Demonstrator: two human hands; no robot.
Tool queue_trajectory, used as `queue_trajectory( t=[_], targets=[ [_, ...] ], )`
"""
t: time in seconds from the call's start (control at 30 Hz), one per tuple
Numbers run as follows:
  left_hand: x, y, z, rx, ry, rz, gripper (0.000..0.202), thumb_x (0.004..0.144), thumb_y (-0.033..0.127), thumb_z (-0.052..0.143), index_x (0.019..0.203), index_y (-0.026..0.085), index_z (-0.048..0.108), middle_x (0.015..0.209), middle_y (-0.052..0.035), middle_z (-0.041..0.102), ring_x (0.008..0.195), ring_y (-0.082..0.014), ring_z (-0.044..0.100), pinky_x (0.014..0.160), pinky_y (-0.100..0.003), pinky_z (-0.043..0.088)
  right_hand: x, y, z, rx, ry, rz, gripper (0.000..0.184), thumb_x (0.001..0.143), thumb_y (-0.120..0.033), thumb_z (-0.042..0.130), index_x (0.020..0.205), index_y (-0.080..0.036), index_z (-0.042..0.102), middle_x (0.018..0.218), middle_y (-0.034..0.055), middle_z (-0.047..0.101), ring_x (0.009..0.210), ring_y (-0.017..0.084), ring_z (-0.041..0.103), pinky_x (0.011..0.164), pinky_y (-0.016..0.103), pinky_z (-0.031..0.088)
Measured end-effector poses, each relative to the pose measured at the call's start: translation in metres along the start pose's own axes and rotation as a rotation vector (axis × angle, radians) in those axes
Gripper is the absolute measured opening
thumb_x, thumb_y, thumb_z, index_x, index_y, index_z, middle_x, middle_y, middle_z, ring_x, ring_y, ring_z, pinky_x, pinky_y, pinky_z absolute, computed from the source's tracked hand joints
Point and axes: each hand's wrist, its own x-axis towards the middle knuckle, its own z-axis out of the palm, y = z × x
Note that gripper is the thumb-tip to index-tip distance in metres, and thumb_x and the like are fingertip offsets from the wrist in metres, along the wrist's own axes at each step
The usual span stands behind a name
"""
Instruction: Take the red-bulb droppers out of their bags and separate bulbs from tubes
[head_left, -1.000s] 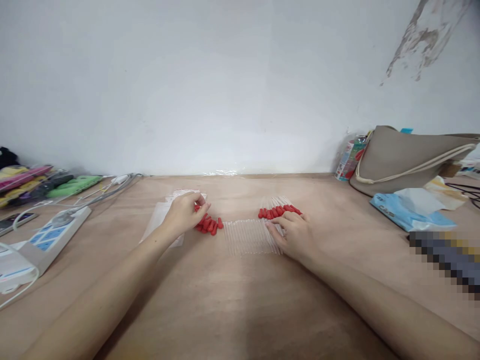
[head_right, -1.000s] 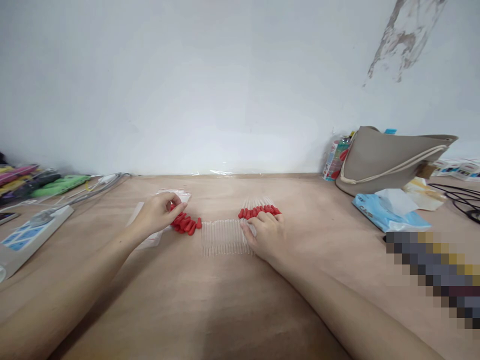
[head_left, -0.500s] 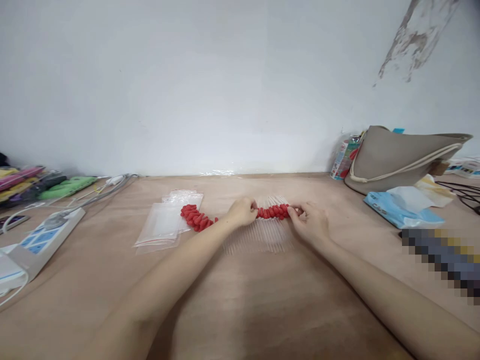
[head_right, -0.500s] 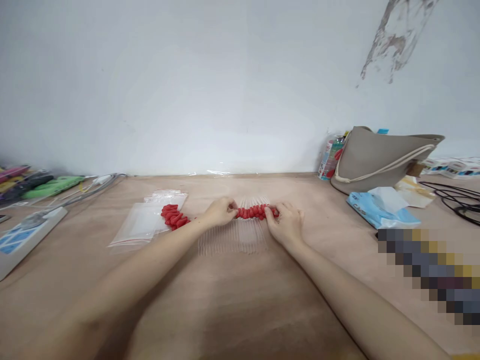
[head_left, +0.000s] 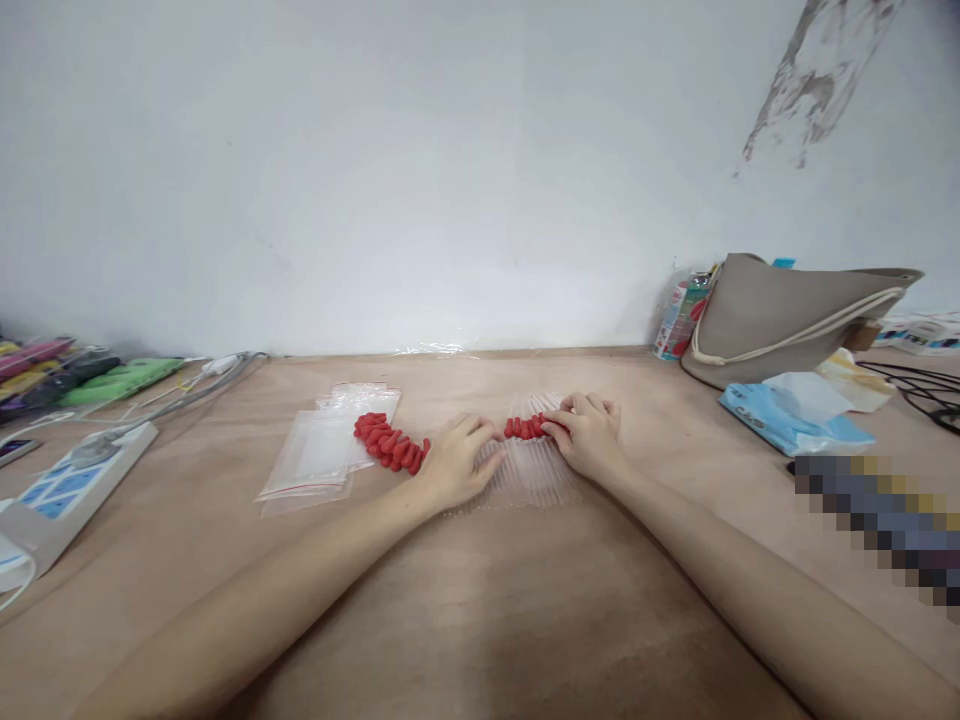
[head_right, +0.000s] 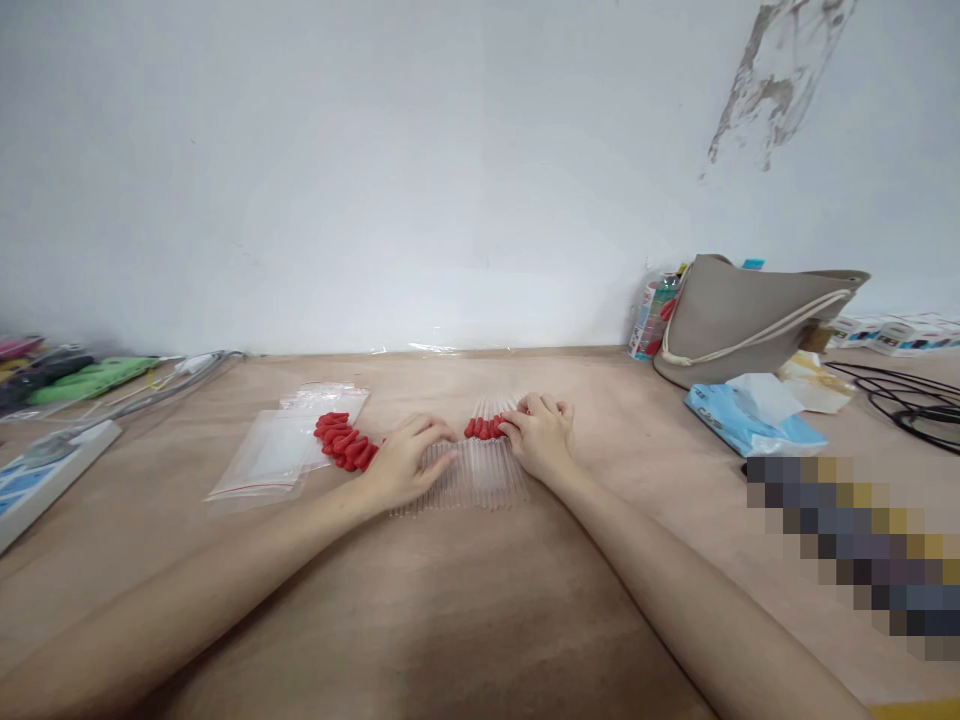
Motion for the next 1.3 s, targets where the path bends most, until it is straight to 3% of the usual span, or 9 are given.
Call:
queue_trajectory(
  t=[0.1, 0.2, 0.47, 0.57, 0.73, 0.83, 1.0, 1.13, 1.3],
  targets=[
    [-0.033, 0.001, -0.013, 0.004, -0.107, 0.189, 0.036, 0.081, 0.039, 0.050, 0.111, 0.020, 0.052, 0.113, -0.0089, 0.053, 0.107, -0.0222, 0.048, 0.091, -0.038, 0.038, -0.001, 0.001, 0.002, 0.028, 0.035, 0.038, 0.017, 0.081, -0.032, 0.053, 0.082, -0.026, 0.069, 0.079, 0.0024, 0.061, 0.079, 0.016, 0.046, 0.072, 0.033, 0.019],
    [-0.049, -0.005, -0.022, 0.043, -0.194, 0.260, 0.050, 0.080, 0.046, 0.050, 0.123, 0.021, 0.044, 0.124, -0.0098, 0.048, 0.119, -0.0250, 0.038, 0.099, -0.042, 0.032, -0.002, 0.001, 0.003, 0.074, 0.075, 0.070, 0.019, 0.083, -0.034, 0.051, 0.083, -0.026, 0.068, 0.075, 0.0010, 0.064, 0.078, 0.016, 0.048, 0.074, 0.034, 0.019],
    [-0.046, -0.036, -0.030, 0.090, -0.251, 0.315, 0.049, 0.080, 0.047, 0.051, 0.122, 0.023, 0.045, 0.126, -0.0088, 0.047, 0.126, -0.0258, 0.030, 0.099, -0.042, 0.033, -0.006, -0.006, -0.006, 0.307, 0.251, 0.150, 0.020, 0.083, -0.031, 0.049, 0.092, -0.023, 0.065, 0.079, 0.0011, 0.067, 0.073, 0.015, 0.053, 0.080, 0.036, 0.029],
    [-0.051, -0.037, -0.030, 0.129, -0.149, 0.321, 0.049, 0.080, 0.044, 0.052, 0.123, 0.021, 0.044, 0.124, -0.0100, 0.048, 0.124, -0.0255, 0.034, 0.098, -0.041, 0.035, -0.013, -0.015, -0.014, 0.466, 0.205, 0.094, 0.022, 0.083, -0.028, 0.047, 0.098, -0.021, 0.062, 0.082, 0.0029, 0.066, 0.076, 0.016, 0.054, 0.077, 0.034, 0.035],
    [-0.053, -0.021, -0.026, 0.327, 0.241, 0.244, 0.048, 0.083, 0.028, 0.050, 0.128, 0.016, 0.037, 0.127, -0.0145, 0.043, 0.123, -0.0282, 0.032, 0.098, -0.046, 0.030, -0.026, -0.036, -0.026, 0.571, 0.013, -0.159, 0.021, 0.082, -0.023, 0.048, 0.099, -0.023, 0.060, 0.084, 0.0029, 0.064, 0.078, 0.016, 0.053, 0.077, 0.035, 0.036],
    [-0.050, -0.014, -0.024, 0.425, 0.234, 0.263, 0.035, 0.084, 0.027, 0.049, 0.119, 0.022, 0.048, 0.118, -0.0098, 0.052, 0.113, -0.0265, 0.042, 0.092, -0.044, 0.032, -0.030, -0.048, -0.032, 0.580, -0.054, -0.245, 0.020, 0.083, -0.020, 0.047, 0.098, -0.024, 0.061, 0.081, 0.0019, 0.064, 0.076, 0.016, 0.051, 0.075, 0.034, 0.034],
    [-0.046, -0.010, -0.022, 0.566, 0.203, 0.305, 0.016, 0.087, 0.026, 0.046, 0.093, 0.023, 0.060, 0.074, -0.0017, 0.061, 0.075, -0.0168, 0.052, 0.075, -0.035, 0.033, -0.032, -0.062, -0.038, 0.468, -0.127, -0.290, 0.019, 0.081, -0.023, 0.049, 0.097, -0.022, 0.060, 0.082, 0.0021, 0.063, 0.080, 0.016, 0.051, 0.075, 0.032, 0.032],
    [-0.047, -0.005, -0.019, 0.564, 0.200, 0.333, 0.016, 0.088, 0.024, 0.044, 0.091, 0.021, 0.060, 0.069, -0.0009, 0.061, 0.071, -0.0154, 0.050, 0.075, -0.034, 0.031, -0.032, -0.074, -0.034, 0.289, -0.047, -0.353, 0.023, 0.080, -0.034, 0.053, 0.096, -0.019, 0.059, 0.082, 0.0030, 0.064, 0.080, 0.016, 0.051, 0.082, 0.036, 0.027],
    [-0.049, 0.001, -0.014, 0.526, 0.180, 0.337, 0.018, 0.087, 0.020, 0.041, 0.084, 0.019, 0.060, 0.065, -0.0009, 0.058, 0.066, -0.0147, 0.047, 0.070, -0.033, 0.029, -0.034, -0.078, -0.028, 0.134, -0.009, -0.446, 0.013, 0.084, -0.027, 0.049, 0.083, -0.021, 0.061, 0.067, -0.0004, 0.060, 0.073, 0.014, 0.047, 0.085, 0.038, 0.022]
  ],
)
